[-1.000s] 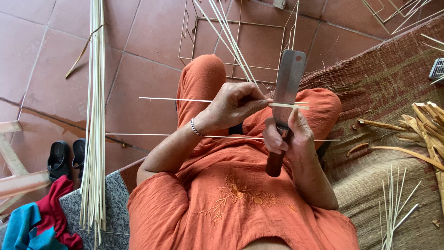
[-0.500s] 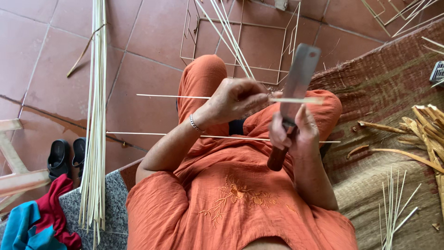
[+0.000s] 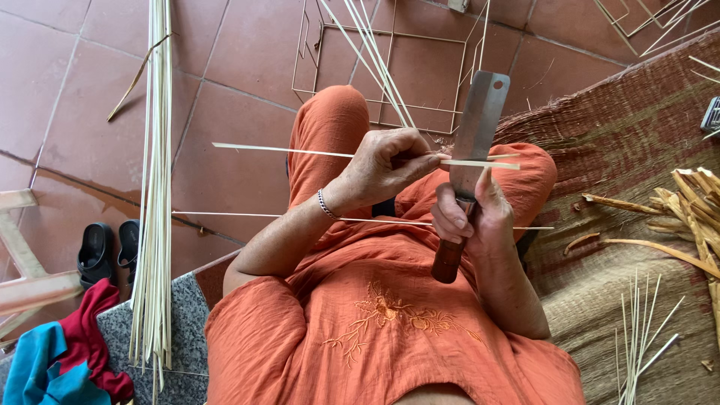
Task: The person sits cross-legged on a mat and uses a knife to shave thin strips of bamboo. They hold the bamboo stick in their left hand and the knife in their right hand, repeatedly scraping the surface to remove the outer layer. The person works on multiple sticks, placing the finished ones aside.
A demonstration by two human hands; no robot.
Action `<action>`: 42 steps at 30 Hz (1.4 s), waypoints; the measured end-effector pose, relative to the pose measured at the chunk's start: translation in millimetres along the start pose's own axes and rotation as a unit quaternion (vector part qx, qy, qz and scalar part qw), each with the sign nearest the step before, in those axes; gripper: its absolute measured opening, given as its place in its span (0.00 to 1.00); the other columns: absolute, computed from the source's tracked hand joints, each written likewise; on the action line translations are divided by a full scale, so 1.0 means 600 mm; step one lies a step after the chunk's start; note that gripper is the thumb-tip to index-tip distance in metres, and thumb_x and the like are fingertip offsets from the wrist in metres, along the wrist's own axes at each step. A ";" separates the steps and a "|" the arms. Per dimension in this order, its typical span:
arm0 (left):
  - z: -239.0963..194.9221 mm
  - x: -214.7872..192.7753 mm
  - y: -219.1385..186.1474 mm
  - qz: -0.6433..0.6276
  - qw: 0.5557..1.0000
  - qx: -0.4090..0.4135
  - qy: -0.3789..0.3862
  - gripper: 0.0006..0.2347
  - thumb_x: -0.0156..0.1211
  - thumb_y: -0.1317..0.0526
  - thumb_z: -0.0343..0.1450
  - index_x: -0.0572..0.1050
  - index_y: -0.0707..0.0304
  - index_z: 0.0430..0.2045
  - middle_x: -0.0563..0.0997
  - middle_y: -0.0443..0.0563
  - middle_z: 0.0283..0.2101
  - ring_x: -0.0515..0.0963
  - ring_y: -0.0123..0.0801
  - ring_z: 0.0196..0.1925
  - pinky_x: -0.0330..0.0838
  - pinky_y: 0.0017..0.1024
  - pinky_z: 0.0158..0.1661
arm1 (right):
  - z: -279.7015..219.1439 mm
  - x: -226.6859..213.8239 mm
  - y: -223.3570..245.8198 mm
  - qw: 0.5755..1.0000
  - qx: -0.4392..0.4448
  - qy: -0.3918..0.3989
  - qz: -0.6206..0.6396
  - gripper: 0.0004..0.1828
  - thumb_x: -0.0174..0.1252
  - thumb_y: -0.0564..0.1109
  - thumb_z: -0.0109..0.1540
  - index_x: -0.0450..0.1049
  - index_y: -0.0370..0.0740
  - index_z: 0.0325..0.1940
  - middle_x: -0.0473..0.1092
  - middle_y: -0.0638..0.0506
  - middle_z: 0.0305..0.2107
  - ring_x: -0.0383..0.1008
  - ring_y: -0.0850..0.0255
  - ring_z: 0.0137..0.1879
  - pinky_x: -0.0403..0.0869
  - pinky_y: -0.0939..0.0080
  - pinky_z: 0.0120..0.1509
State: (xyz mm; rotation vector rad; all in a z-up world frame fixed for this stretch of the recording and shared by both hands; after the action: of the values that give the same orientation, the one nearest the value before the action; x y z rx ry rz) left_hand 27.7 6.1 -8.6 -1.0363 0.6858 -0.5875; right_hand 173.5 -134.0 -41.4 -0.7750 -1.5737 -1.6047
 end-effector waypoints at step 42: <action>-0.009 0.003 0.011 0.016 0.999 -0.045 0.013 0.06 0.68 0.63 0.74 0.80 0.68 0.31 0.76 0.46 0.21 0.69 0.17 0.24 0.67 0.22 0.24 | -0.003 -0.012 -0.007 1.000 -0.020 -0.003 -0.009 0.27 0.42 0.62 0.75 0.65 0.41 0.68 0.62 0.54 0.20 0.54 0.69 0.18 0.59 0.67 0.19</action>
State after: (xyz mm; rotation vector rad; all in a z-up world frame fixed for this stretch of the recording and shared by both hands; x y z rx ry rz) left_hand 25.7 4.3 -16.6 -1.1012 0.7564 -0.5481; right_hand 173.9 -135.2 -49.6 -0.7891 -1.5612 -1.6535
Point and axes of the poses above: each hand's wrist, its own z-axis towards the middle knuckle, its own x-axis out of the palm, y = z × x, the point moved 2 cm from there along z, towards the middle knuckle
